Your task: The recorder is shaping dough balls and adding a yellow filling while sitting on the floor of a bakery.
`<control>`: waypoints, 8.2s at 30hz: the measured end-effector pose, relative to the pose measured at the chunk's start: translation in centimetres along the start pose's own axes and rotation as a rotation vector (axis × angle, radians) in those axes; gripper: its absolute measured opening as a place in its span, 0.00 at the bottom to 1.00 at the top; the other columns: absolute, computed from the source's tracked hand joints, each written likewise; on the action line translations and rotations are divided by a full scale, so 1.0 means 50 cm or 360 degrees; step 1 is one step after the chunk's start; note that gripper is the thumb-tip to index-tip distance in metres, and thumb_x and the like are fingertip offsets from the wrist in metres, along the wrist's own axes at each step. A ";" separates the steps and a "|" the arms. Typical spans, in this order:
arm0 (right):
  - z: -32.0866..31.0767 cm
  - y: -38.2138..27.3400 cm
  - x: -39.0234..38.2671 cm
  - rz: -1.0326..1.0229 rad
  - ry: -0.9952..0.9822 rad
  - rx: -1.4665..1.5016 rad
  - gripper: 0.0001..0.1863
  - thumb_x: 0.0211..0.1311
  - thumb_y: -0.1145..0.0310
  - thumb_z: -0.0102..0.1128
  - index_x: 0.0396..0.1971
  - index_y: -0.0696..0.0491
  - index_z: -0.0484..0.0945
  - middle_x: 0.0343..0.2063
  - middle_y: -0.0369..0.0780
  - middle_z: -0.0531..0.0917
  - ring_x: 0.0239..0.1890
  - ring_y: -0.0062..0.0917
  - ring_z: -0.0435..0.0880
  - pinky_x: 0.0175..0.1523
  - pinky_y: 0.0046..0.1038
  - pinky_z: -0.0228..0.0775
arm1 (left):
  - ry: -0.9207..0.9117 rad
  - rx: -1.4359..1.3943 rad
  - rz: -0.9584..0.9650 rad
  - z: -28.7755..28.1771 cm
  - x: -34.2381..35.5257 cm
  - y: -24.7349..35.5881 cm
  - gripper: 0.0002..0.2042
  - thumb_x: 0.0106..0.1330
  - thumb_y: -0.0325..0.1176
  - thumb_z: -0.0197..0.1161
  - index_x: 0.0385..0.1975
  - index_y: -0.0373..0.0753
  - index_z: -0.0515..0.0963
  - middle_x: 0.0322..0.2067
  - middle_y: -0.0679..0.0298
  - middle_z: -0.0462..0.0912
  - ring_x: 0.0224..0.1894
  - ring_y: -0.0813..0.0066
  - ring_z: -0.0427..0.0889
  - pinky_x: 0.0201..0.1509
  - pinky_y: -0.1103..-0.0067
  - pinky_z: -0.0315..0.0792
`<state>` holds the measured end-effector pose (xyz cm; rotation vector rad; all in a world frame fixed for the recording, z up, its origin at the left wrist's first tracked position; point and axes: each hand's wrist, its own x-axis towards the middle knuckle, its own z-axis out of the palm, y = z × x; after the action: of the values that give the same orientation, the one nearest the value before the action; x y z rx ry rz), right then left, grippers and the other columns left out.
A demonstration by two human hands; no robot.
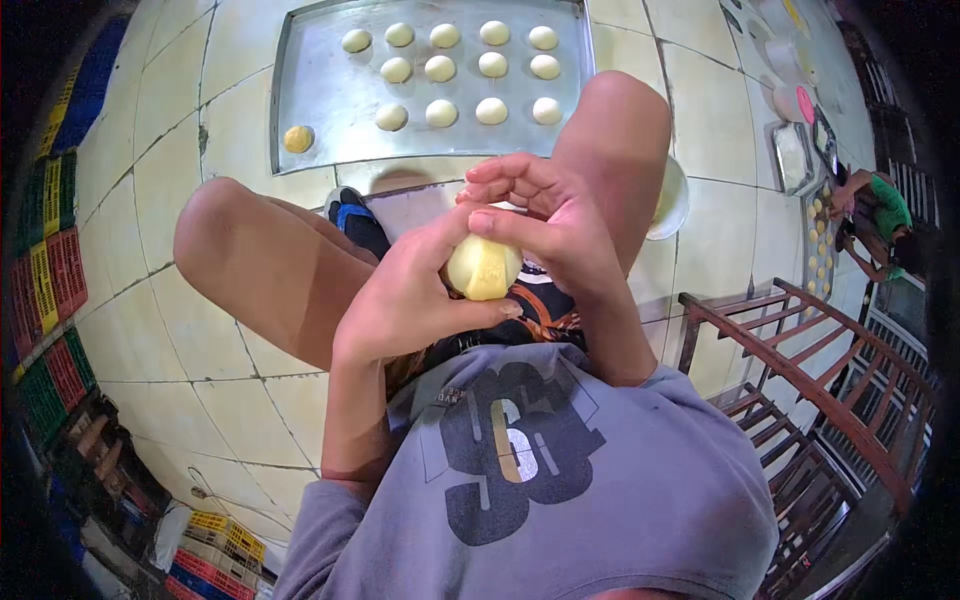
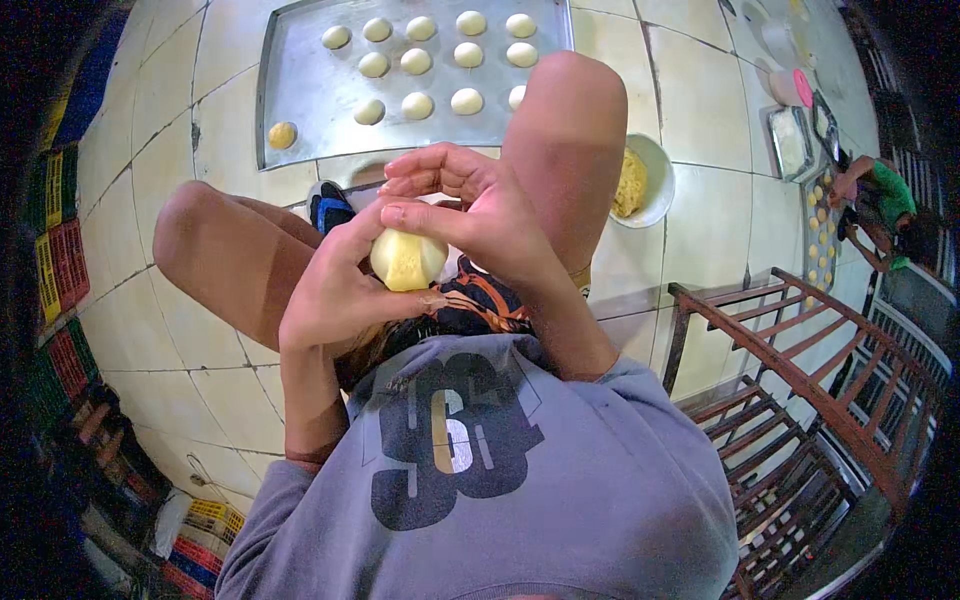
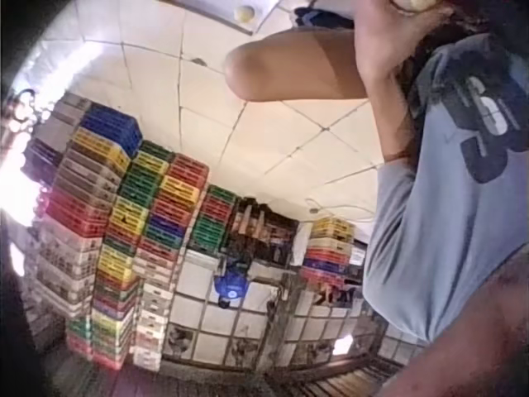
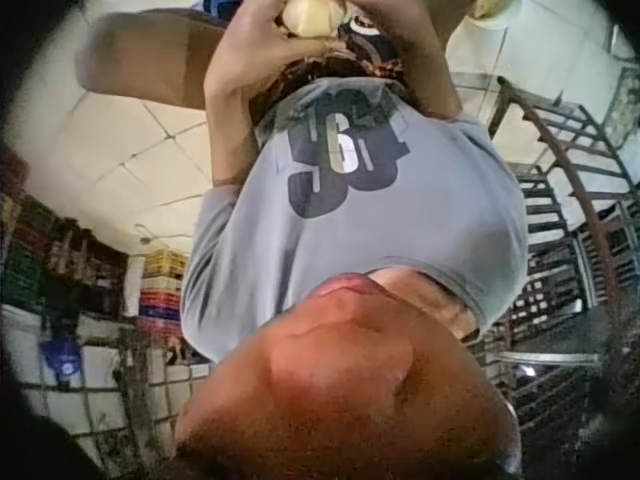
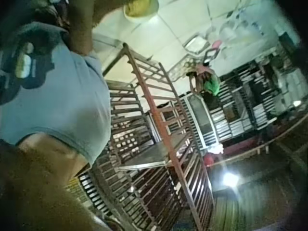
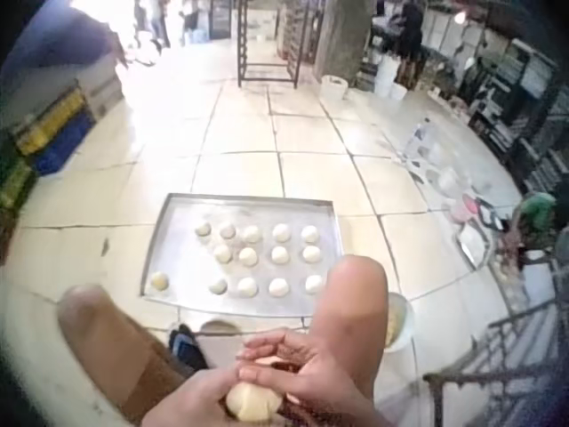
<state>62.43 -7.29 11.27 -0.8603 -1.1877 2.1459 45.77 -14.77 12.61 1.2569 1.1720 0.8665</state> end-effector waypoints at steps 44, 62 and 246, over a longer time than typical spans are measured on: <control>0.027 0.035 -0.005 0.0007 0.0395 0.0284 0.17 0.60 0.76 0.61 0.50 0.59 0.73 0.43 0.43 0.83 0.46 0.23 0.82 0.53 0.21 0.72 | 0.0525 -0.1121 -0.0398 0.035 0.013 -0.012 0.21 0.77 0.44 0.42 0.45 0.31 0.76 0.36 0.62 0.80 0.33 0.83 0.75 0.35 0.87 0.71; 0.049 0.055 -0.017 -0.0278 0.0402 -0.0088 0.16 0.66 0.75 0.54 0.53 0.58 0.69 0.50 0.46 0.80 0.48 0.24 0.80 0.52 0.21 0.72 | 0.0632 -0.1230 -0.0364 0.040 0.014 -0.020 0.16 0.75 0.38 0.46 0.47 0.31 0.74 0.41 0.58 0.79 0.39 0.77 0.77 0.42 0.84 0.73; 0.040 0.122 0.034 -0.0085 0.0639 0.0187 0.12 0.70 0.73 0.49 0.49 0.58 0.73 0.45 0.41 0.79 0.47 0.20 0.76 0.52 0.20 0.68 | 0.1162 -0.2566 -0.0190 0.080 0.023 -0.071 0.16 0.75 0.40 0.47 0.51 0.35 0.70 0.49 0.54 0.77 0.50 0.66 0.79 0.58 0.72 0.73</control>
<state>58.93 -10.03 6.32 -1.1263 -0.8619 1.8629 49.49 -15.18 8.63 -0.4830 0.6165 1.6856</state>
